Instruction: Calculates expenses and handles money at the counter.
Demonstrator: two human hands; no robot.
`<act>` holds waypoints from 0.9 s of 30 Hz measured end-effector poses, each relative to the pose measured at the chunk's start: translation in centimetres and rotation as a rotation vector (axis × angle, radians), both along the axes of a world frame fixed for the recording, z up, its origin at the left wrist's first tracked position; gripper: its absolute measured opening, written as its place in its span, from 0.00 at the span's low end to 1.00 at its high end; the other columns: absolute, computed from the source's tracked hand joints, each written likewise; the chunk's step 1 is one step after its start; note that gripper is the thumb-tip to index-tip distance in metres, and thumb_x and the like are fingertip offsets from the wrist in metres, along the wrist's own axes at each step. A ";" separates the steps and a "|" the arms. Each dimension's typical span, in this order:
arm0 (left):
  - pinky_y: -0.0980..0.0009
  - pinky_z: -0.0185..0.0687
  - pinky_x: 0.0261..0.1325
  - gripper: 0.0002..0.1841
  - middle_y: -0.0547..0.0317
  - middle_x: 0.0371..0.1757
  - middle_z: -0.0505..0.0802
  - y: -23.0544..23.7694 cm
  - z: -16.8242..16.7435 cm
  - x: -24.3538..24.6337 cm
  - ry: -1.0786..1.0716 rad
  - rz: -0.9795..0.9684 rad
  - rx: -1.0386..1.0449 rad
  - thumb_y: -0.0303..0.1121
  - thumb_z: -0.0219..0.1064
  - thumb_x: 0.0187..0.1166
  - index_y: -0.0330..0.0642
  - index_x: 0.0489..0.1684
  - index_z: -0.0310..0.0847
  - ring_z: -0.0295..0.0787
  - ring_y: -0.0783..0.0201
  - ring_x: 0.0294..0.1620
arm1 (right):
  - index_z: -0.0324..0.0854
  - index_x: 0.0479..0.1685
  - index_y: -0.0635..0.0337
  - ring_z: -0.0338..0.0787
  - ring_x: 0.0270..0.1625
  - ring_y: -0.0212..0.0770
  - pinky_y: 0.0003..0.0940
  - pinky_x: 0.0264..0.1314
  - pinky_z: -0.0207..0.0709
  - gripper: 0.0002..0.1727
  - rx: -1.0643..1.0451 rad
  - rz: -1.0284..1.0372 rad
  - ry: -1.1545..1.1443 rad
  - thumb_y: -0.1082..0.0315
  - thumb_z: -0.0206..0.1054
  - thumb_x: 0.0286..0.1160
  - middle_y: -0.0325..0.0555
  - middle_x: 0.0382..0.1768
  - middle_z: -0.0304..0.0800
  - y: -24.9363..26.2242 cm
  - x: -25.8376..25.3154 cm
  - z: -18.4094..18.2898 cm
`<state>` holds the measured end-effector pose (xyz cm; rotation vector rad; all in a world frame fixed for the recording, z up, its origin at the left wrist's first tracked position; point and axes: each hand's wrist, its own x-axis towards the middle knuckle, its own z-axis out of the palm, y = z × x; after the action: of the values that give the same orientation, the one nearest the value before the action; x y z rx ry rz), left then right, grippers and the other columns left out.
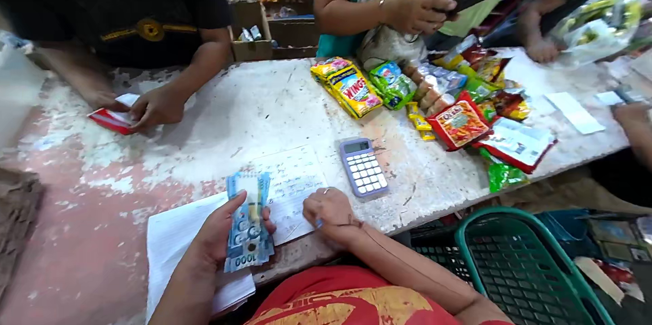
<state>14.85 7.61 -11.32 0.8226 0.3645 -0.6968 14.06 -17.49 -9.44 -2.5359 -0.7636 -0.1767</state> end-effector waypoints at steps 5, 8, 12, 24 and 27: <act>0.49 0.94 0.49 0.36 0.48 0.34 0.94 -0.1 -0.2 -0.2 -0.009 0.043 -0.039 0.57 0.28 0.92 0.40 0.48 0.80 0.96 0.50 0.36 | 0.86 0.61 0.66 0.91 0.61 0.53 0.55 0.69 0.80 0.18 0.329 -0.539 0.180 0.61 0.64 0.85 0.57 0.56 0.92 -8.7 2.0 1.8; 0.51 0.95 0.46 0.34 0.50 0.32 0.93 0.0 -0.2 -0.2 -0.040 0.082 -0.049 0.57 0.30 0.91 0.42 0.47 0.81 0.96 0.53 0.34 | 0.79 0.73 0.62 0.91 0.64 0.55 0.58 0.71 0.78 0.20 0.297 -0.774 0.269 0.61 0.57 0.91 0.57 0.60 0.93 -12.7 2.4 0.9; 0.56 0.95 0.41 0.28 0.53 0.32 0.93 0.0 -0.3 -0.5 -0.096 0.114 -0.079 0.53 0.34 0.91 0.48 0.56 0.80 0.95 0.56 0.32 | 0.83 0.69 0.63 0.92 0.64 0.55 0.55 0.71 0.79 0.20 0.240 -0.739 0.277 0.65 0.52 0.91 0.57 0.60 0.93 -13.7 0.8 -0.4; 0.59 0.95 0.40 0.26 0.55 0.32 0.93 0.0 -0.3 -0.5 -0.093 0.149 -0.040 0.49 0.34 0.91 0.48 0.55 0.81 0.95 0.58 0.31 | 0.91 0.59 0.60 0.82 0.76 0.60 0.56 0.81 0.70 0.16 0.090 -0.468 0.162 0.72 0.60 0.81 0.54 0.61 0.93 -10.2 2.4 0.5; 0.60 0.95 0.39 0.25 0.56 0.31 0.93 0.0 -0.2 -0.5 -0.104 0.155 -0.023 0.48 0.33 0.92 0.50 0.59 0.79 0.95 0.60 0.30 | 0.91 0.58 0.58 0.80 0.78 0.58 0.56 0.85 0.64 0.17 0.037 -0.386 0.101 0.72 0.59 0.80 0.48 0.60 0.95 -9.6 2.3 -0.5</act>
<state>14.31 7.61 -11.52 0.7958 0.3225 -0.5108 16.34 -27.08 -9.94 -2.6095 -0.2246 -0.1848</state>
